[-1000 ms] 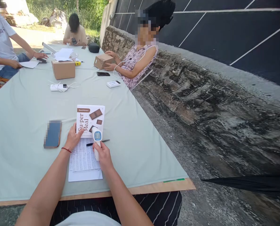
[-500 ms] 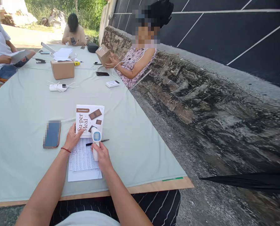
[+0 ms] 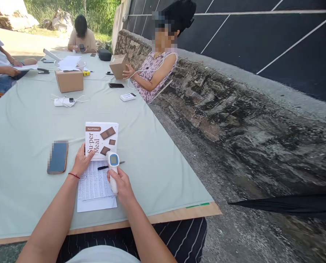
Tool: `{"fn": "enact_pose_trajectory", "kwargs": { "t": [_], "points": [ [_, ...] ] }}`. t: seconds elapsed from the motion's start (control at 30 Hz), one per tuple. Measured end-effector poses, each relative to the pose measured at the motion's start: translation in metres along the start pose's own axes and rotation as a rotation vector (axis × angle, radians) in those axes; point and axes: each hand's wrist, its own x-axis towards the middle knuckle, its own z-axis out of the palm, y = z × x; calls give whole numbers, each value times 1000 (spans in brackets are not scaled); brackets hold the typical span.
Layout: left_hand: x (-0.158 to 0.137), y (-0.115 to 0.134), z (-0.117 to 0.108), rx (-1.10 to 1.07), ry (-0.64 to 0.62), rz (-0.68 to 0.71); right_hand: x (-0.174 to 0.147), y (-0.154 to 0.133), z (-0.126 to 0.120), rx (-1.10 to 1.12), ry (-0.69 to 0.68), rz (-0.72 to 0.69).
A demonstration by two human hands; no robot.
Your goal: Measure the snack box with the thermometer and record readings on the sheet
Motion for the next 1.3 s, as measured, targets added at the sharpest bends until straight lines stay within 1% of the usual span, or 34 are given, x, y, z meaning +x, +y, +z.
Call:
{"fn": "enact_pose_trajectory", "kwargs": {
  "t": [0.13, 0.33, 0.5, 0.67, 0.87, 0.97, 1.03, 1.13, 1.2, 1.27, 1.3],
  "points": [
    [0, 2, -1, 3, 2, -7, -8, -9, -10, -33, 83, -51],
    [1, 7, -3, 15, 4, -15, -17, -25, -26, -167, 273, -183],
    [5, 5, -5, 55, -5, -41, -23, -34, -36, -230, 336, -273],
    [7, 2, -5, 55, 12, -7, -24, -37, -40, -238, 380, -314],
    [6, 4, -6, 55, 14, 4, -22, -38, -46, -212, 411, -300],
    [6, 5, -6, 66, 5, -32, -18, -35, -54, -248, 436, -298],
    [6, 5, -6, 62, 1, -54, -13, -31, -61, -299, 477, -300],
    [4, 6, -5, 43, 1, -63, 0, -20, -80, -443, 616, -281],
    [3, 7, -5, 18, 4, -73, 8, -9, -96, -598, 737, -210],
    [1, 8, -5, -36, -5, -92, 14, 3, -113, -771, 798, -137],
    [0, 9, -5, -65, -12, -99, 16, 9, -120, -844, 811, -137]
  ]
}}
